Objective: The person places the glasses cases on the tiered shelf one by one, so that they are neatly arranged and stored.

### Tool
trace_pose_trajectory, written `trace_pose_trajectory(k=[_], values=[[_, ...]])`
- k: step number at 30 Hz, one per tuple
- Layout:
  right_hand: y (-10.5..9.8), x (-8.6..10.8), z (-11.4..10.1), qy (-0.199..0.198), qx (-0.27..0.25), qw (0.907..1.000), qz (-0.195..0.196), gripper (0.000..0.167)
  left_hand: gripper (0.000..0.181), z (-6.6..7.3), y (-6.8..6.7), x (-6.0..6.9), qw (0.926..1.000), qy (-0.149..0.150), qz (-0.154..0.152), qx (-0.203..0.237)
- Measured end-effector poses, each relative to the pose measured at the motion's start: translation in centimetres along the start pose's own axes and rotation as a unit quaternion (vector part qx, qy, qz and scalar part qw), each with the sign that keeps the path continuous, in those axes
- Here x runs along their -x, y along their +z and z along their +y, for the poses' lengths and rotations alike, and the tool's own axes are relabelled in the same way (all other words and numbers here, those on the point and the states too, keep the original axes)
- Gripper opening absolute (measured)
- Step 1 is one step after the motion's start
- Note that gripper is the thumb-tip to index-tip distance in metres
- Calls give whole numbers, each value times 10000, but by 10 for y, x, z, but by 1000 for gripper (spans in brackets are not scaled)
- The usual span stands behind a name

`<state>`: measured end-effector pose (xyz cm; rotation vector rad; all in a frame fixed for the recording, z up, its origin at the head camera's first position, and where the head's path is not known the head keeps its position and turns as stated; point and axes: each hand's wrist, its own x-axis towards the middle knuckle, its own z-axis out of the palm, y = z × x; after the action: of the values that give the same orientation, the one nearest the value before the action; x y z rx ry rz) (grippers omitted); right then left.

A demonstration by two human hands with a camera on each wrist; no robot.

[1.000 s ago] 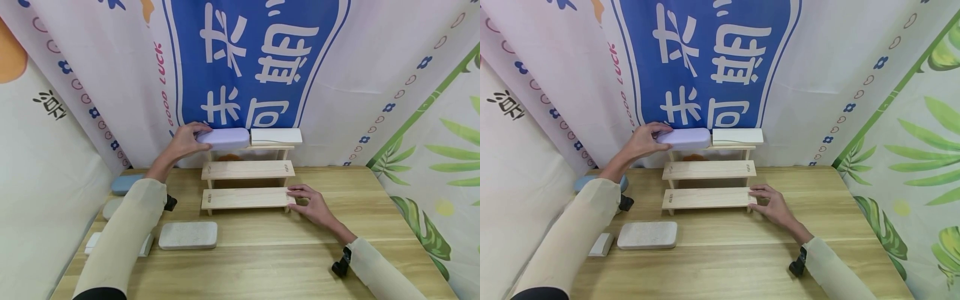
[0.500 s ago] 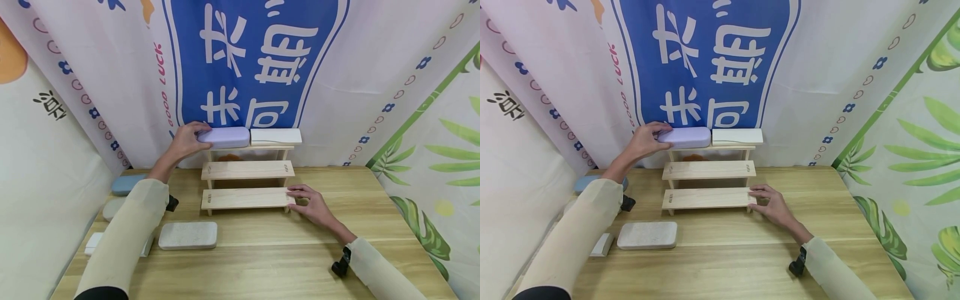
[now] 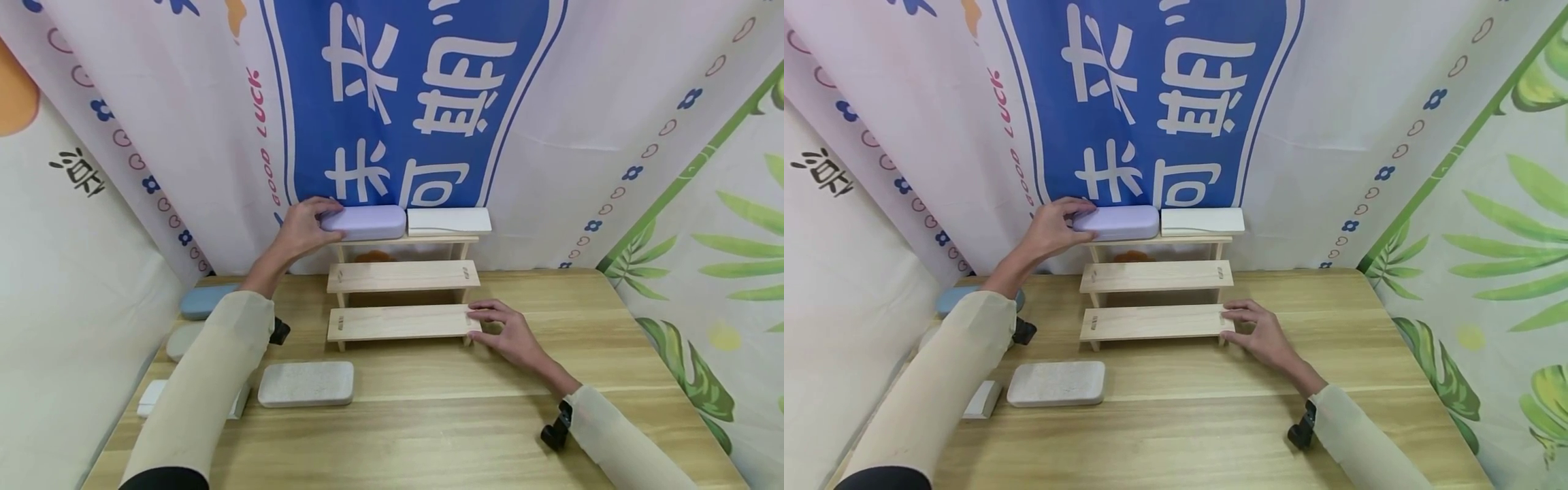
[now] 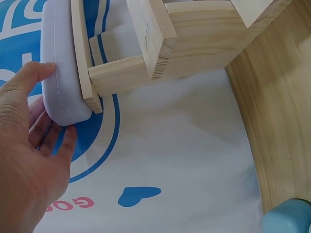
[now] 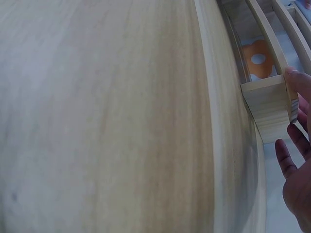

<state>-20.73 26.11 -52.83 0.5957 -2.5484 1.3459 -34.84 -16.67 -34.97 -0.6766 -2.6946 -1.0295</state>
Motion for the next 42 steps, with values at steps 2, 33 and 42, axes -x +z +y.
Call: trace_pose_trajectory(k=[2,33,42], values=[[1,0,0,21,-12,10000,-7,42,53,-2,0,1,10000,46,26,-38],[-4,0,-37,104,-162,9998,64,39,67,5,-13,59,9966,563,559,215],[-3,-1,-36,-4,-212,9998,57,39,68,1,-13,83,9976,569,392,104]])
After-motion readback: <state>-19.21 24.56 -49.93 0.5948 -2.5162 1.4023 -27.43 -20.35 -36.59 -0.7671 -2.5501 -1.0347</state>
